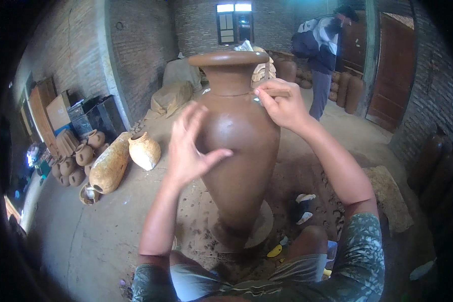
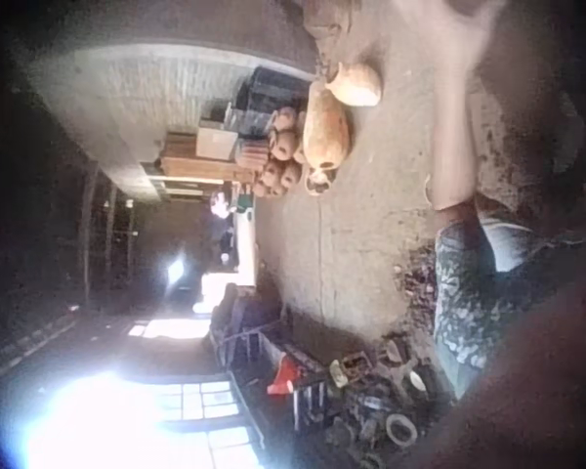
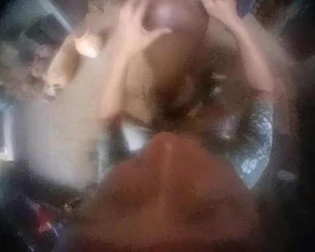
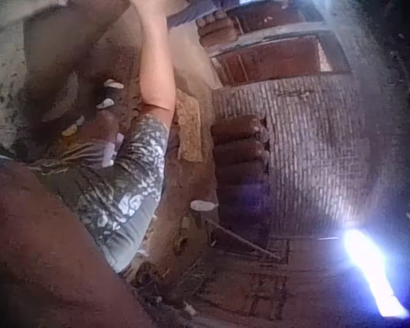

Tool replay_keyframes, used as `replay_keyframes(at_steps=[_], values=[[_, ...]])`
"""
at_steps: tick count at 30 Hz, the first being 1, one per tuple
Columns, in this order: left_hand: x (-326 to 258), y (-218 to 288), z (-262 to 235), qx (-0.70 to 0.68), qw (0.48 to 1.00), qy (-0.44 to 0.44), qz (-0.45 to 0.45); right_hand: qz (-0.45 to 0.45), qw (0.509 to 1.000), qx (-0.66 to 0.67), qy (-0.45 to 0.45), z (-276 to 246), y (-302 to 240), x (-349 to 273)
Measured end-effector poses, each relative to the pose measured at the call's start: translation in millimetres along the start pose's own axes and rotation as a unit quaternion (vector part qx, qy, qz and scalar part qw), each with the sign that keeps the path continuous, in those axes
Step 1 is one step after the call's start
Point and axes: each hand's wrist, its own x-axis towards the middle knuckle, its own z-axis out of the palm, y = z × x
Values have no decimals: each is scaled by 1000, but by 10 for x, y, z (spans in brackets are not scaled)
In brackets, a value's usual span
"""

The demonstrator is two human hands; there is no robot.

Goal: The person carves a horizontal line into a large clay vase using a wooden tool and then attaches a small decorative clay element to the shoulder of the vase by hand, smoothing it with their fingers.

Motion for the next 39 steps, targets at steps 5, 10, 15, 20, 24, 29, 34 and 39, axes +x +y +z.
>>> replay_keyframes(at_steps=[5,10,15,20,24,29,34,39], values=[[5,-621,363,-57,996,-29,-63,-76,997,-17,11,114,-38,32],[-67,-315,553,-26,995,-4,-96,-120,991,-46,29,130,6,4],[-91,18,588,44,990,19,-131,-142,987,-78,12,125,-146,-17],[-152,210,509,118,986,16,-119,-66,988,118,70,-22,-550,-157],[-128,90,188,61,992,17,-106,13,977,122,173,-487,-290,-591],[321,-574,114,-14,999,32,-19,258,942,-208,-48,-1034,769,-2341],[541,-1047,262,-90,991,-97,7,504,635,-303,-501,-880,767,-5008],[443,-993,436,-190,976,-79,-64,507,579,-154,-619,-669,-60,-6912]])
